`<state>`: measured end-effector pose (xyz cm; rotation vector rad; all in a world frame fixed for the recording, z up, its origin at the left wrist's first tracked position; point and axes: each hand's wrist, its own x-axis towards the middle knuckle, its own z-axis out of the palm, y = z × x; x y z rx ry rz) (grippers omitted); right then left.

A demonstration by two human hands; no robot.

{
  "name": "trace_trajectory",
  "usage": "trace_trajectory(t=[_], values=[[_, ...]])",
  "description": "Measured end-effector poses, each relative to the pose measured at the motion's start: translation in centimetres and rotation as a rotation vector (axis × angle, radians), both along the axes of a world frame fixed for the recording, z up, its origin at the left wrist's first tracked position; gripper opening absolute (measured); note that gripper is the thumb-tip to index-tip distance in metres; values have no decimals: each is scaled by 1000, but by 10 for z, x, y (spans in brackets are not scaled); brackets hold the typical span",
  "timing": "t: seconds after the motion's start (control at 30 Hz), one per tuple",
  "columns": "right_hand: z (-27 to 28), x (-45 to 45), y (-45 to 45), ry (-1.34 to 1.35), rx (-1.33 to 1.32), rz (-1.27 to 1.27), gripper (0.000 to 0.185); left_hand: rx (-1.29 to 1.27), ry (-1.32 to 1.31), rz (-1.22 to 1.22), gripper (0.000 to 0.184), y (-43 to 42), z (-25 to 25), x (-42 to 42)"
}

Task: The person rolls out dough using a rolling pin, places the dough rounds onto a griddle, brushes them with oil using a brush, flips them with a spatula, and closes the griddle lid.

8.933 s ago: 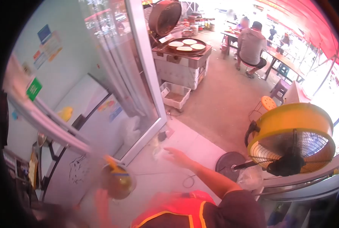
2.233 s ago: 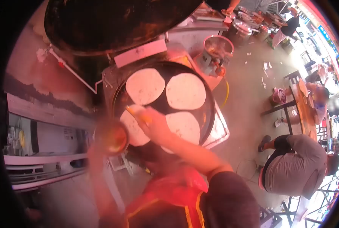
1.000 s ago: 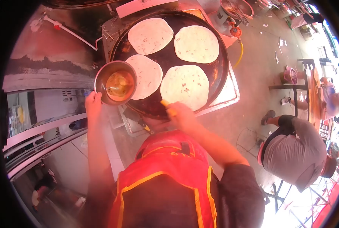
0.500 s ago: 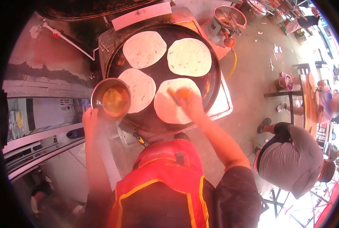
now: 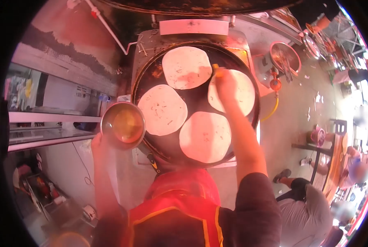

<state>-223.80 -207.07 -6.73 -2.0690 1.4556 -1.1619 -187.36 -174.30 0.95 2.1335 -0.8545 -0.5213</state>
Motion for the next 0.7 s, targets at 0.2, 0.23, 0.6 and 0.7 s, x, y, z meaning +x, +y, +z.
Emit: trace_trajectory(t=[0.2, 0.23, 0.6, 0.7], values=[[-14, 155, 46, 122, -197, 528, 25, -14, 46, 112, 22, 28, 2, 9], [1, 164, 45, 50, -40, 562, 23, -9, 38, 133, 21, 29, 5, 9], [-19, 102, -121, 260, -102, 11, 21, 61, 64, 204, 22, 54, 9, 25], [-39, 154, -62, 493, -419, 406, 19, 58, 103, 227, 22, 56, 3, 30]])
